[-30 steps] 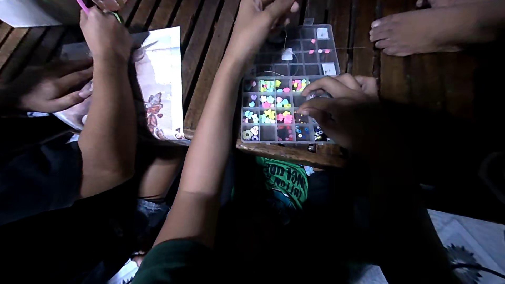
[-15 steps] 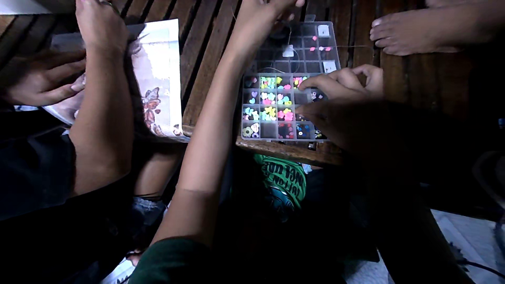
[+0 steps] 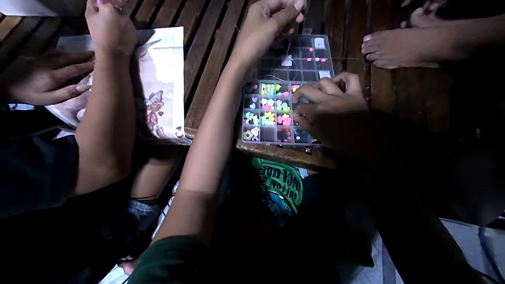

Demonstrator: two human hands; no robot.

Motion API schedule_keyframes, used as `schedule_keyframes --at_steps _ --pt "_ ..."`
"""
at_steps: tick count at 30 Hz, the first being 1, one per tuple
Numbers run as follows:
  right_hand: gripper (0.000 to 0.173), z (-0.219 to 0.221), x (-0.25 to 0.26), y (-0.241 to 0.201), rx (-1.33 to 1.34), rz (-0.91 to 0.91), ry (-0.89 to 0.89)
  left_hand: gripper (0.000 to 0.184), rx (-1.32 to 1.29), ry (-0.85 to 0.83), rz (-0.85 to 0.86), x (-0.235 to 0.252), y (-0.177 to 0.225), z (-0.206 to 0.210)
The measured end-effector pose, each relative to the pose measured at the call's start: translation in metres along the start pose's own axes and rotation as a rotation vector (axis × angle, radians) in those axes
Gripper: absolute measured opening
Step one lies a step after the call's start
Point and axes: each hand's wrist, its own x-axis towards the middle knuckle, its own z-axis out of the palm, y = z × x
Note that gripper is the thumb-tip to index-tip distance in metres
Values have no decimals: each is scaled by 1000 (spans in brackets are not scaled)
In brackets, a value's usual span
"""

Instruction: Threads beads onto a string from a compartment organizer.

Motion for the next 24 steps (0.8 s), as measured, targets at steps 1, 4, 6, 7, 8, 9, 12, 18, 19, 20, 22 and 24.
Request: schedule_keyframes --at_steps 1,4,6,7,8,9,12,18,19,20,22,24 --pt "14 1 0 0 9 -14 4 16 -4 -1 8 -1 -1 0" --pt "12 2 -1 11 99 -59 20 16 -8 0 35 -1 -3 0" --pt "14 0 0 24 240 -38 37 15 -24 -6 39 -1 -3 0" --pt "15 -5 3 29 333 6 54 15 -41 -10 34 -2 -3 0" --pt "15 -9 8 36 440 48 110 14 -50 -14 33 -2 -3 0" --pt "15 -14 14 41 550 122 169 14 -57 -18 33 -2 -5 -1" --pt "6 -26 41 52 1007 443 402 13 -62 -22 53 -1 -8 -1" --pt "16 4 75 77 1596 718 714 14 -51 -17 36 0 -12 -1" --pt "15 11 74 78 1606 747 700 14 -48 -18 35 0 -12 -1" --pt "14 16 72 78 1608 764 680 14 -46 -20 29 0 -12 -2" --pt "10 18 67 79 1616 783 670 13 -45 -22 15 0 -12 1" --pt "8 16 67 79 1630 796 667 13 -34 -25 17 1 -12 1"
